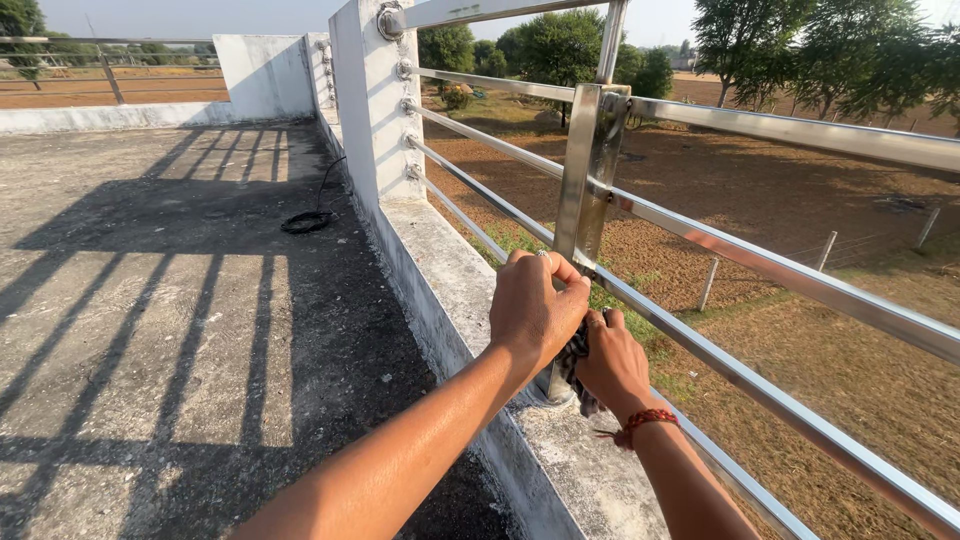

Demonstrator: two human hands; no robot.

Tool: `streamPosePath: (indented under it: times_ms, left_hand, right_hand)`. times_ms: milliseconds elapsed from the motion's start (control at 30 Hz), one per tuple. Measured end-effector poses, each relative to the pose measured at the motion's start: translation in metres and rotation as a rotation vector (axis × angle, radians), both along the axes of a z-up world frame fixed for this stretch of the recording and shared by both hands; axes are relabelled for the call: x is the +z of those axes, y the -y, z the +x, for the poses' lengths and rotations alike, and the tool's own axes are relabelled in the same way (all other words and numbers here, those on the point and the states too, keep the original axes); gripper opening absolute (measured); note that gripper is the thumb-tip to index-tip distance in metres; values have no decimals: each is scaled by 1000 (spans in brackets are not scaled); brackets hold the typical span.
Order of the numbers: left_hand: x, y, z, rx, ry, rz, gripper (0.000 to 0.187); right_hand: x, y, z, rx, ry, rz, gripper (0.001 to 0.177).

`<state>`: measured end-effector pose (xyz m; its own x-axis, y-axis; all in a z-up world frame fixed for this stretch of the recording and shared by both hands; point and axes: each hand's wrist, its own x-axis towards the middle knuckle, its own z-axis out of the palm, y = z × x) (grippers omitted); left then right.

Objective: The person wipes a stainless steel railing on a rooftop using a cloth. They repeatedly rub the horizontal bars and vertical posts, then dip the cloth into a bucket of water and continue wiping the railing.

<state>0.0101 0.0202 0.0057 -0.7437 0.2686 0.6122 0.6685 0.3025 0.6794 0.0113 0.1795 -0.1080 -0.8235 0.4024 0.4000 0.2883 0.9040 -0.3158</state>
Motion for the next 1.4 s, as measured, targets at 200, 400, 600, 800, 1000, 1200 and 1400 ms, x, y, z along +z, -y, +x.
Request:
streamPosePath:
  times_ms: [200,400,600,800,1000,1200,1400]
  left_hand:
    - [-10,-9,-7,-25,-7,19,16]
    - [-9,-13,-5,-20,16,29,18]
    - [3,1,6,-44,37,34,20]
    - [40,16,-8,98,145,194,23]
    - [49,13,-18,300,92,274,31]
    - [28,15,-18,261,148,160,36]
    - [31,34,-17,209,198,78,35]
  right_hand:
    - [14,-64,-26,382,18,-1149,62]
    - [2,-28,15,343,-145,-108,55]
    - [0,51,59,172,-26,88,49]
    - [88,79,48,423,-919,-62,63]
    - [150,56,-11,221,-852,730,51]
    - [0,45,-12,189,-289,879,55]
    - [-43,58,-2,285,82,876,17]
